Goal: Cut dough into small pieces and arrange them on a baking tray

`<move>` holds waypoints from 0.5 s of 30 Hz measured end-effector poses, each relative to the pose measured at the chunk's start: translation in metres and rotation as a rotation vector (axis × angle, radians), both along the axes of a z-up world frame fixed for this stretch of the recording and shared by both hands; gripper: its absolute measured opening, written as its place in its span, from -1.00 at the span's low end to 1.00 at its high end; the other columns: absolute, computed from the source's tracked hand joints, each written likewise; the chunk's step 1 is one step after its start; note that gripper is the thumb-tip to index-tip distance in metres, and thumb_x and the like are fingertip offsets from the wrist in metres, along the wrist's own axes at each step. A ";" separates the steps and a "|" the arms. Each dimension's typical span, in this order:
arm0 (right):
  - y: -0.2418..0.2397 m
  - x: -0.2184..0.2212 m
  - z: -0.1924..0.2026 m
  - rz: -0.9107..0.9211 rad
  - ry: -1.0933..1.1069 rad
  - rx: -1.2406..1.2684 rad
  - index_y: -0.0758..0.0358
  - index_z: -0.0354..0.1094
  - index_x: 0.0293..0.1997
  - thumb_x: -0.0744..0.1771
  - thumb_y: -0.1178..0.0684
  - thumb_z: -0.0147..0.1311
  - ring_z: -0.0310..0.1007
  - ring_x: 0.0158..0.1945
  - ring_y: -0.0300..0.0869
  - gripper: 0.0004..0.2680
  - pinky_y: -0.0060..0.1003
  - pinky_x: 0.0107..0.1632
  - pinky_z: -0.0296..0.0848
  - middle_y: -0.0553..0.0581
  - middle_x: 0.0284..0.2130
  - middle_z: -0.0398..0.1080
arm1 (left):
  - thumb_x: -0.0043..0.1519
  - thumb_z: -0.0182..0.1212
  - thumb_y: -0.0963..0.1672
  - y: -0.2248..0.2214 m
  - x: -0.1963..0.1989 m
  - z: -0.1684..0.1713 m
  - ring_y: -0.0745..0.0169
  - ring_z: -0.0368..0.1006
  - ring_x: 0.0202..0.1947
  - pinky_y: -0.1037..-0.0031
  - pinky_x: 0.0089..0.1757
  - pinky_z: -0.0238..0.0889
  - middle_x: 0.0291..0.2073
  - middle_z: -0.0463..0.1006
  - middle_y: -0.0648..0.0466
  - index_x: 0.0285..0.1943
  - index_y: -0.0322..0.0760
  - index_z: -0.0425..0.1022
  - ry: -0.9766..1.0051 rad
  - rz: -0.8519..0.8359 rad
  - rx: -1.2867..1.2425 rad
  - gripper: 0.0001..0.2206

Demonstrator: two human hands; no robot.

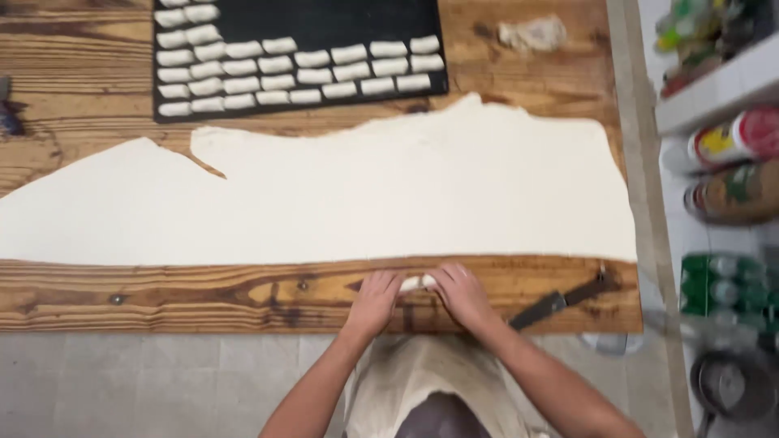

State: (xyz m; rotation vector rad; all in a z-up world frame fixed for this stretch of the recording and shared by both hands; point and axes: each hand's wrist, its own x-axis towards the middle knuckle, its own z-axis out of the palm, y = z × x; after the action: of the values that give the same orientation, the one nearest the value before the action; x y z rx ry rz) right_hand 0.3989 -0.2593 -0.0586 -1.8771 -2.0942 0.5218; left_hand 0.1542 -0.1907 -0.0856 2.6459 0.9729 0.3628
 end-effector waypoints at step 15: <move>-0.026 0.004 0.047 0.029 0.138 0.099 0.30 0.36 0.24 0.37 0.14 0.02 0.30 0.35 0.08 -0.72 -0.01 0.33 0.35 0.19 0.18 0.43 | 0.27 0.22 -0.18 0.000 -0.075 0.038 -0.05 0.25 0.37 0.14 0.23 0.21 0.25 0.46 0.03 0.37 -0.28 0.38 -0.229 0.108 -0.003 -0.57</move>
State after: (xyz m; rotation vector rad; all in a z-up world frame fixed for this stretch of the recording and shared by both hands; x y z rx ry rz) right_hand 0.4028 -0.2851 -0.0119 -1.7087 -2.0228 0.5280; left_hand 0.0791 -0.1903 -0.0478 2.4858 1.0408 0.6708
